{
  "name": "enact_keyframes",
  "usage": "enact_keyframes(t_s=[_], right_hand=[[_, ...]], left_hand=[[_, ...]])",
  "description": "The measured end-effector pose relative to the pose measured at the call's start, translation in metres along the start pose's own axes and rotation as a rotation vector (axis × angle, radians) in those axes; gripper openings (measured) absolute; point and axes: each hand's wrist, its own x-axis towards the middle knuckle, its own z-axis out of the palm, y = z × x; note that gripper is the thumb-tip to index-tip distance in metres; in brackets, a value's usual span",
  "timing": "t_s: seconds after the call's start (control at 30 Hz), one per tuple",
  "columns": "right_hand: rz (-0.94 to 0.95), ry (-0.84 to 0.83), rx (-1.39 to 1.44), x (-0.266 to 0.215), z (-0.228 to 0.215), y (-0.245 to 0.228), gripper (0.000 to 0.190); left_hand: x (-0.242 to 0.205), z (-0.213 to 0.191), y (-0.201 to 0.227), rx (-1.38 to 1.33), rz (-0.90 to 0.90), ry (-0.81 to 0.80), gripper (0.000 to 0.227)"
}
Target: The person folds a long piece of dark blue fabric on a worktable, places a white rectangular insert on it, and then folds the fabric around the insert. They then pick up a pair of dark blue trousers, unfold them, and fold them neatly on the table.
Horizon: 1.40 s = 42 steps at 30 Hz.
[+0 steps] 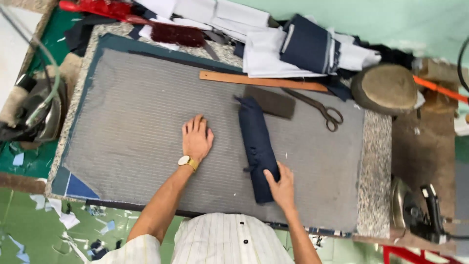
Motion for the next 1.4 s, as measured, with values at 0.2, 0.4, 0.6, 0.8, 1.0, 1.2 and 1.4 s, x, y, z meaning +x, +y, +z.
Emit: enact_keyframes(t_s=[0.2, 0.4, 0.6, 0.8, 1.0, 1.2, 1.4], right_hand=[[0.019, -0.030, -0.025, -0.012, -0.002, -0.058, 0.097], [0.082, -0.079, -0.261, 0.003, 0.019, -0.048, 0.113], [0.029, 0.034, -0.215, 0.005, 0.035, -0.026, 0.115], [-0.060, 0.229, -0.286, 0.001, 0.063, -0.003, 0.103], [-0.012, 0.165, -0.332, 0.002, 0.053, -0.016, 0.105], [0.081, 0.085, -0.376, 0.010, 0.044, -0.028, 0.120], [0.014, 0.065, -0.261, 0.013, 0.040, -0.012, 0.114]], left_hand=[[-0.011, 0.007, 0.001, 0.020, 0.017, 0.015, 0.038], [-0.035, -0.017, 0.044, -0.193, -0.012, -0.064, 0.034], [-0.067, 0.004, 0.096, -0.584, -0.132, -0.323, 0.041], [-0.062, -0.003, 0.155, -0.514, -0.153, -0.512, 0.058], [-0.056, -0.024, 0.132, -0.590, 0.133, -0.517, 0.044], [-0.064, -0.075, 0.135, -0.618, 0.260, -0.563, 0.048], [-0.049, -0.072, 0.138, -0.673, 0.251, -0.477, 0.048]])
